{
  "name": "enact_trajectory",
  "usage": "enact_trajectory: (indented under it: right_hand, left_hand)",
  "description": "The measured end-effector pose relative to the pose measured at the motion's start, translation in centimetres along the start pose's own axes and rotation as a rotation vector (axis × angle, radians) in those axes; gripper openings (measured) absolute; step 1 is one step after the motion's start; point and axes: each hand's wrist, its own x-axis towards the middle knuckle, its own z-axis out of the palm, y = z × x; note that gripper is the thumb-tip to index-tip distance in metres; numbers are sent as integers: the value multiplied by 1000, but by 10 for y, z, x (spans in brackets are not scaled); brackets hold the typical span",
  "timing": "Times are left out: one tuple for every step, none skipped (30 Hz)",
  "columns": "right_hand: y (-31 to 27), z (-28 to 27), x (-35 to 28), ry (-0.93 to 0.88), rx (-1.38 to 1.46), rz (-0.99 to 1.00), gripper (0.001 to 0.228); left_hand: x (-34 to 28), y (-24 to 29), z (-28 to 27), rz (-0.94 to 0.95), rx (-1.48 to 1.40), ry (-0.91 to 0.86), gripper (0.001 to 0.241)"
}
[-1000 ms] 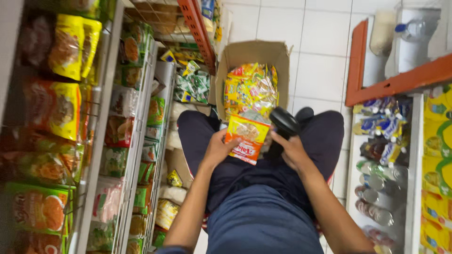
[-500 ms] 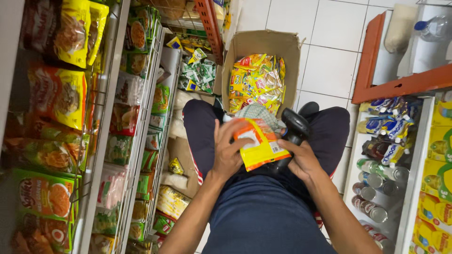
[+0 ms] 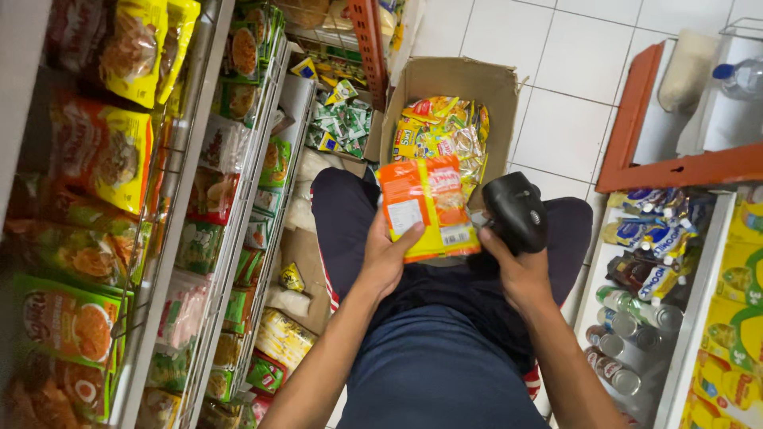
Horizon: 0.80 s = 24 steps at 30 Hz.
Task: The person sits on the floor and uses a handheld scanner to scan the barcodes of various seasoning packets, placing them into a cardboard box after wiping them with a cloth.
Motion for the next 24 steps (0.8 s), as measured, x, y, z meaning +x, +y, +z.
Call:
enact_trajectory:
  right_hand:
    - [-3,-2,-1,13,-90,33,33]
    - [-6,-3,-3,25,-179,65,30]
    - [-9,-3,-5,-21,-217,73,28]
    - [-13,-1,-7,-67,-254,80,27]
    - [-16,1,-8,-112,-289,84,26]
    - [-18,4,-9,-124,-377,95,26]
    - [-19,7,-13,-134,-468,113,28]
    - [-20,11,-16,-145,-559,131,29]
    - [-21,15,-18,-181,-559,4,32]
    - [-22,20,-19,-218,-557,-123,34]
    - [-22,23,-20,-253,-553,-250,37]
    - [-23,26,-21,-262,-557,-239,37]
    - [-23,28,-21,-271,-560,-228,37]
    - [-23,30,-21,-279,-563,-217,37]
    - [-23,30,-20,-292,-568,-221,37]
    - [-22,30,-20,-304,-572,-226,37]
    - [-21,30,-19,-317,-575,-231,36]
    - [-19,30,-19,-303,-564,-219,36]
    - [-17,30,-19,-290,-553,-206,35]
    - [-16,30,-19,-278,-542,-193,34]
    - [-14,30,-18,-238,-540,-205,36]
    - [-11,32,-18,-199,-538,-217,37]
    - [-8,32,-17,-161,-536,-229,38]
    - [-6,31,-16,-134,-539,-155,33]
  left_hand:
    - [1,4,0,40,26,26,63]
    - [1,8,-1,81,52,52,63]
    - [2,12,-2,120,79,78,63]
    - [3,17,-4,136,98,91,63]
    - [5,22,-5,154,118,102,63]
    - [7,25,-7,173,139,113,63]
    - [7,27,-7,176,133,118,62]
    - [8,28,-8,178,128,123,60]
    - [9,29,-9,185,123,126,59]
    - [9,30,-10,196,128,132,59]
    - [10,30,-10,207,131,136,59]
    - [10,30,-10,218,135,140,60]
    - [10,31,-11,217,127,139,59]
    - [10,31,-11,216,119,137,59]
    - [10,31,-11,212,111,135,58]
    - [9,30,-10,208,103,138,58]
    - [9,30,-10,204,96,141,58]
    - [10,29,-11,199,90,144,58]
    - [9,29,-11,205,102,145,57]
    - [9,28,-11,210,115,146,57]
    - [10,28,-11,217,127,147,57]
    - [10,28,-11,229,178,146,55]
    - [10,29,-10,240,230,146,54]
    - [9,30,-9,252,283,147,53]
